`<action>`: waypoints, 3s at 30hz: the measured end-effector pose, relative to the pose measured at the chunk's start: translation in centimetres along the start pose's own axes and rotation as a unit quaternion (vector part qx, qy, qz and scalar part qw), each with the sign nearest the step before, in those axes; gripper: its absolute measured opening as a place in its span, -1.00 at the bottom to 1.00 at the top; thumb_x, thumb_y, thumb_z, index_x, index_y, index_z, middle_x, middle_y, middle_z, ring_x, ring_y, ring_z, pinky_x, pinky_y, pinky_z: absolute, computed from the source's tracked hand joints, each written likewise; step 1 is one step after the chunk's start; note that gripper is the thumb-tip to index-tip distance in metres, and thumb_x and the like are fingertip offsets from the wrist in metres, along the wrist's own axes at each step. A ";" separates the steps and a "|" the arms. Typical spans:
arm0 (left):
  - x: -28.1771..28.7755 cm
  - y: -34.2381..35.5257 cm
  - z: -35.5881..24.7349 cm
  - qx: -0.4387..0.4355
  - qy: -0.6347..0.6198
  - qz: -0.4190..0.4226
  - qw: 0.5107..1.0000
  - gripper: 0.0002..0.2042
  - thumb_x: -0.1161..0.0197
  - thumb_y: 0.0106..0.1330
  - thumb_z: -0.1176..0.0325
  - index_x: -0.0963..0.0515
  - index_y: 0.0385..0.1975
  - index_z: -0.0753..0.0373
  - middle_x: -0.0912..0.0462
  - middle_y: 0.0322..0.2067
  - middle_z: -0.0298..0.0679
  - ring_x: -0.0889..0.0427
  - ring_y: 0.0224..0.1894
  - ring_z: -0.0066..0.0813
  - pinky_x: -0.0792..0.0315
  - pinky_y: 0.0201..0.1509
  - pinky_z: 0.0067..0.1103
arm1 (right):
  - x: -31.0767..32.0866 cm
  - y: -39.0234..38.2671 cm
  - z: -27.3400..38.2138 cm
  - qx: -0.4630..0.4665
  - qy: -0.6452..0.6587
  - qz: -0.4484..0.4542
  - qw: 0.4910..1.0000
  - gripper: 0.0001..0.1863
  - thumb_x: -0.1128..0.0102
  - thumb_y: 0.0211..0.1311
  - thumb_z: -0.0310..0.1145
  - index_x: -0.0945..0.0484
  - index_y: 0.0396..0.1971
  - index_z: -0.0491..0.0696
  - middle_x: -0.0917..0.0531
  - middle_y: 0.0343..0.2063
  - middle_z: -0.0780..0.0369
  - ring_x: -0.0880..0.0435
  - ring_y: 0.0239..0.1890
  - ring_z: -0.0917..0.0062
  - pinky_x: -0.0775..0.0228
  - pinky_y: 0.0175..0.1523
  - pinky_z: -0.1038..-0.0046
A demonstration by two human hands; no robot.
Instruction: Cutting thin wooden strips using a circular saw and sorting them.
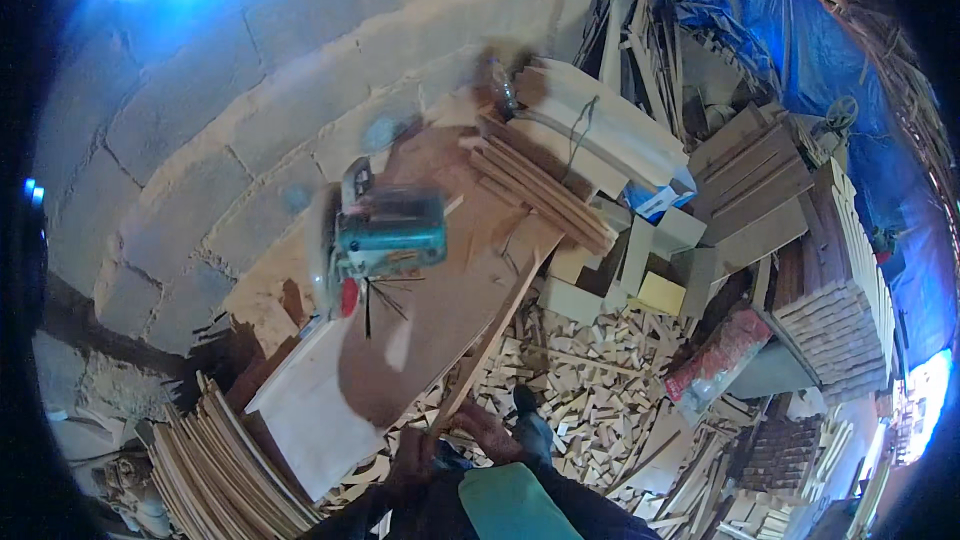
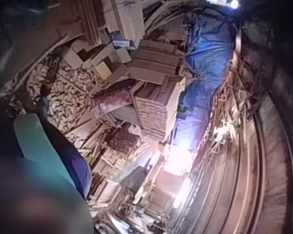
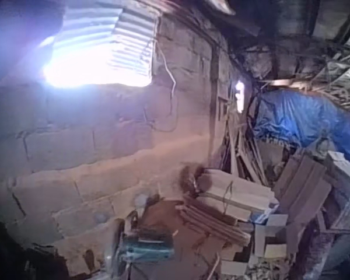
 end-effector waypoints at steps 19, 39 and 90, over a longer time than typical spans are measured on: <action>-21.5 11.3 0.9 0.207 -0.004 0.117 0.971 -0.58 -0.15 0.43 0.22 -0.40 0.20 0.27 -0.51 0.13 0.06 -0.50 0.21 -0.04 -0.44 0.23 -0.26 | 49.3 22.7 12.8 0.190 -0.555 -0.249 0.771 -0.67 -0.11 0.27 -0.44 -0.52 0.03 -0.14 -0.65 -0.38 -0.04 -0.64 -0.28 -0.04 -0.49 -0.18 0.02; -5.9 -5.6 -3.0 0.421 0.298 -0.107 0.850 -0.67 -0.13 0.35 0.28 -0.42 0.01 0.35 -0.47 0.00 0.14 -0.52 -0.03 0.18 -0.48 -0.01 -0.11 | 51.4 20.4 0.5 0.215 -0.626 -0.278 0.696 -0.54 0.10 0.51 -0.28 -0.33 0.29 -0.17 -0.49 0.19 0.01 -0.55 0.11 0.22 -0.42 0.20 0.24; 35.3 -39.3 3.9 0.618 0.429 -0.369 0.546 -0.64 -0.20 0.16 0.25 -0.40 -0.11 0.31 -0.57 -0.21 0.08 -0.62 -0.09 0.08 -0.52 -0.11 -0.12 | -8.4 2.2 -6.4 0.018 -0.432 0.312 0.846 -0.81 -0.22 0.26 -0.37 -0.58 -0.19 -0.13 -0.65 -0.35 0.03 -0.65 -0.24 0.10 -0.47 -0.15 0.17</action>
Point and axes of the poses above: each hand's wrist, its own y-axis towards the middle knuckle, its own x-axis out of the back of the hand, z = x × y, the point moved 7 cm from there along y, towards the middle knuckle
